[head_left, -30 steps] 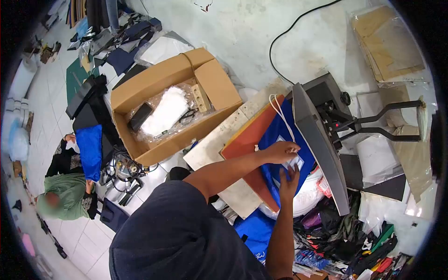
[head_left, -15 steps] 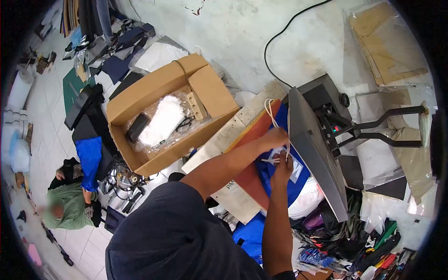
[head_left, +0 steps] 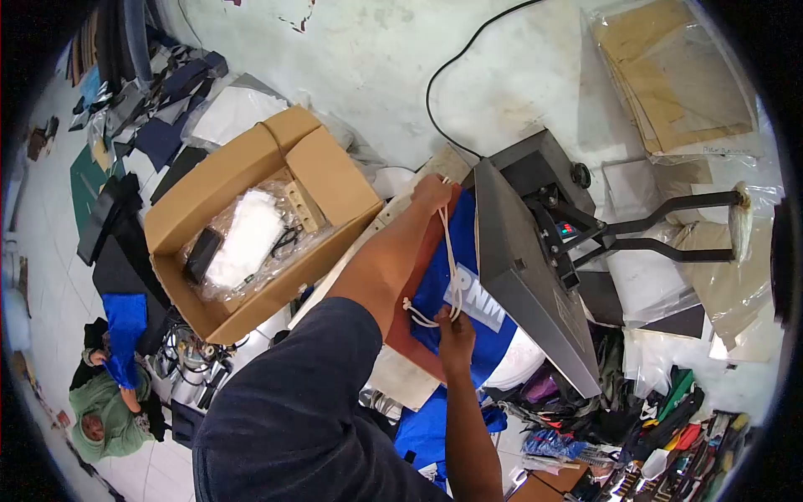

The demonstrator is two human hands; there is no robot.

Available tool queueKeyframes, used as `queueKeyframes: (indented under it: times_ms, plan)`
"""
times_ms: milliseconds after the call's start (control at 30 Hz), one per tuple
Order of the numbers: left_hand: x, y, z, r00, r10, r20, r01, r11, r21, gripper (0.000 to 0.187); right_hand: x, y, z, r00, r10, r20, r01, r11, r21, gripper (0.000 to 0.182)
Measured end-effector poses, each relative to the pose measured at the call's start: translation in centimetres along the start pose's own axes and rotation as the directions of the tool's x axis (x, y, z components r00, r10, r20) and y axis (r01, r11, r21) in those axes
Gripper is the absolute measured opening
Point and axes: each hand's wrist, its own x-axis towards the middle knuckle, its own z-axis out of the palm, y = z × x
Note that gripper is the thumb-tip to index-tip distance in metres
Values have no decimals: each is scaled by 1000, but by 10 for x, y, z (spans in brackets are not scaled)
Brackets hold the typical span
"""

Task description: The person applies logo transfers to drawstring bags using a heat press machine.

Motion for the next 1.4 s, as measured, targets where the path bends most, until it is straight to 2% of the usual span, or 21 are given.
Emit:
queueKeyframes:
  times_ms: [167, 233, 267, 333, 367, 433, 467, 567, 633, 700, 767, 833, 900, 967, 1033, 1100, 1167, 1233, 1300, 1367, 1400]
  plan:
    - [-2, 23, -6, 996, 62, -71, -64, 997, -35, 32, 13, -5, 2, 1000, -13, 10, 13, 996, -87, 16]
    - [-7, 30, -5, 991, 131, 27, -131, 991, -11, 32, 16, -4, 0, 1000, 14, 9, -13, 996, -91, 16]
    - [-18, 30, -7, 992, 120, 34, -119, 993, -6, 32, 16, -5, 0, 994, 57, -93, -49, 995, 88, 14]
    - [-38, 29, -14, 878, 478, 27, -454, 814, 362, 31, 13, -6, -1, 952, 163, -258, -33, 896, 442, 12]
    - [-33, 12, -5, 879, 475, 34, -452, 811, 373, 31, 6, -1, -9, 951, 172, -257, -39, 891, 452, 12]
    - [-23, -13, 2, 665, 741, 91, -724, 611, 320, 40, -8, 7, -29, 897, 212, -388, 59, 812, 580, 14]
    - [-38, -10, -9, 621, 774, 123, -763, 561, 322, 46, -16, 8, -38, 874, 216, -435, 101, 796, 597, 15]
    - [-83, -4, -27, 665, 728, 165, -737, 606, 298, 51, -41, 28, -89, 828, 300, -474, 171, 669, 723, 25]
    - [-106, -16, -41, 664, 740, 109, -738, 624, 259, 46, -51, 17, -117, 833, 278, -478, 236, 602, 762, 29]
    - [-140, -36, -52, 730, 679, 75, -682, 731, 26, 35, -57, 8, -151, 814, 164, -557, 360, 611, 705, 25]
    - [-189, -50, -67, 751, 660, 29, -660, 751, -2, 24, -61, -9, -187, 814, 22, -581, 467, 569, 676, 25]
    - [-223, -85, -71, 830, 555, 59, -534, 820, -208, 17, -63, -37, -211, 730, 48, -682, 563, 524, 639, 24]
    - [-271, -98, -81, 826, 562, 33, -513, 777, -366, 14, -70, -53, -240, 696, -29, -718, 600, 573, 558, 26]
    - [-316, -109, -100, 889, 450, 82, -437, 889, -137, 13, -85, -53, -275, 694, 1, -720, 624, 498, 602, 24]
    - [-341, -143, -109, 903, 428, 40, -426, 903, -58, 15, -107, -39, -319, 693, -15, -721, 648, 450, 614, 22]
    - [-365, -174, -114, 944, 330, -11, -329, 934, -140, 16, -130, -43, -348, 562, -28, -827, 736, 474, 483, 20]
    - [-384, -199, -120, 958, 286, -3, -283, 946, -159, 17, -160, -32, -382, 560, -78, -825, 769, 420, 482, 17]
    - [-397, -210, -132, 960, 257, 112, -253, 966, -45, 18, -187, -3, -427, 521, -93, -848, 809, 371, 456, 16]
    - [-405, -208, -132, 954, 227, 198, -245, 967, 67, 18, -193, -24, -433, 335, 83, -939, 817, 470, 333, 15]
    - [-408, -195, -130, 944, 165, 285, -222, 958, 181, 18, -189, 19, -471, 321, 82, -943, 760, 572, 308, 15]
    - [-404, -197, -127, 934, 173, 313, -239, 953, 187, 19, -190, 37, -483, 333, 86, -939, 767, 555, 323, 16]
